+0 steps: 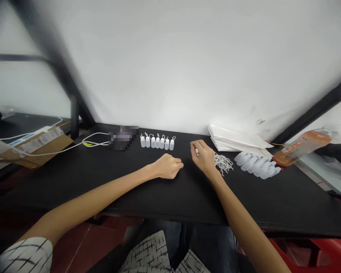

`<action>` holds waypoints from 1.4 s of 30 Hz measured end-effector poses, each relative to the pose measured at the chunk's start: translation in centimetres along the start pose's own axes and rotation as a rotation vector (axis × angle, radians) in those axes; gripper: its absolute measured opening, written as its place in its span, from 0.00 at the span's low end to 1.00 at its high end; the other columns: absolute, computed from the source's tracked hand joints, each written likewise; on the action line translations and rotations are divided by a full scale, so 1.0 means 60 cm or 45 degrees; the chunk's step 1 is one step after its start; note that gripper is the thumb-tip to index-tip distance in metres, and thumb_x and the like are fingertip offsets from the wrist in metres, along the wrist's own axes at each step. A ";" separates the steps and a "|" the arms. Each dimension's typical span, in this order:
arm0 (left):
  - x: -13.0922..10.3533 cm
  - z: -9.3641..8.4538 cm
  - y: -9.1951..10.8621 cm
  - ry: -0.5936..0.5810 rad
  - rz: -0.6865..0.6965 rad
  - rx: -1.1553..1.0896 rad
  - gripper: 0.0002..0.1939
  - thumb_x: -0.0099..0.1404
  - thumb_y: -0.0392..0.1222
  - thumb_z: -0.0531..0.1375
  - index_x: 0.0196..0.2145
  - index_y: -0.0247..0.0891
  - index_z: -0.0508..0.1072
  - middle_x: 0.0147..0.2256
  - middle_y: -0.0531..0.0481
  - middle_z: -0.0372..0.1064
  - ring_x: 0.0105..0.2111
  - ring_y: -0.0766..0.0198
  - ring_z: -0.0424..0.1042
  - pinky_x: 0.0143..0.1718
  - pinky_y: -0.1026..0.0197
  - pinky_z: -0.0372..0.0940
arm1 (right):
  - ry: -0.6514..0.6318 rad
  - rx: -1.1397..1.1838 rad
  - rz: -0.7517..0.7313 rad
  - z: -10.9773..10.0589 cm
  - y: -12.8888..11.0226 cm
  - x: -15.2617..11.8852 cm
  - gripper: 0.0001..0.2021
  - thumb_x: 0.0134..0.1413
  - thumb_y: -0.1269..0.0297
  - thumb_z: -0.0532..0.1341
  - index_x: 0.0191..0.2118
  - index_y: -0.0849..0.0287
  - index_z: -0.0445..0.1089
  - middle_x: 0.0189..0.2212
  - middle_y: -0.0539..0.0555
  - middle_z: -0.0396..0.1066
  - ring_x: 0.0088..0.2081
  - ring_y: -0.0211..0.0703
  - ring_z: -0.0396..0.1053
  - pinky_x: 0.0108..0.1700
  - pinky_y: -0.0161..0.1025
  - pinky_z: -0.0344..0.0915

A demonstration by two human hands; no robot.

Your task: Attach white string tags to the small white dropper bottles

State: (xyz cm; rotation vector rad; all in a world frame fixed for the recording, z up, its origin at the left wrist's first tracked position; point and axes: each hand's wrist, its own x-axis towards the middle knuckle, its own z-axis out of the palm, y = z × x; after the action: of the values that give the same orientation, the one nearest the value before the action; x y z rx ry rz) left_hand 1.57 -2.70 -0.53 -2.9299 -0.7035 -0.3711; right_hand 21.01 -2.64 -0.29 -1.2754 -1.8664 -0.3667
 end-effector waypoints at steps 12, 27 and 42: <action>-0.011 0.009 -0.041 0.031 -0.284 -0.307 0.12 0.60 0.31 0.50 0.25 0.35 0.72 0.26 0.50 0.71 0.22 0.66 0.65 0.21 0.63 0.46 | 0.238 -0.477 0.152 -0.083 0.054 0.009 0.07 0.57 0.63 0.61 0.37 0.57 0.76 0.34 0.56 0.76 0.34 0.43 0.72 0.33 0.37 0.64; -0.010 0.015 -0.043 0.004 -0.321 -0.403 0.11 0.60 0.30 0.51 0.26 0.35 0.72 0.26 0.51 0.72 0.21 0.66 0.64 0.20 0.64 0.45 | 0.234 -0.863 1.013 -0.152 0.187 -0.063 0.19 0.39 0.45 0.61 0.34 0.50 0.81 0.26 0.59 0.68 0.22 0.47 0.58 0.25 0.40 0.43; -0.009 0.012 -0.044 -0.024 -0.314 -0.427 0.11 0.59 0.30 0.50 0.26 0.34 0.72 0.27 0.50 0.72 0.21 0.66 0.64 0.20 0.63 0.43 | 0.130 -0.814 1.256 -0.155 0.183 -0.056 0.11 0.29 0.50 0.62 0.22 0.48 0.76 0.26 0.61 0.70 0.20 0.41 0.51 0.27 0.42 0.43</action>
State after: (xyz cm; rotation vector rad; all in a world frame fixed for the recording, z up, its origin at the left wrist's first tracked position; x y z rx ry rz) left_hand 0.07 -0.48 -1.27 -3.1632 -1.1101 -0.5316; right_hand 35.42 -5.80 0.69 -2.3543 -0.8435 -0.4722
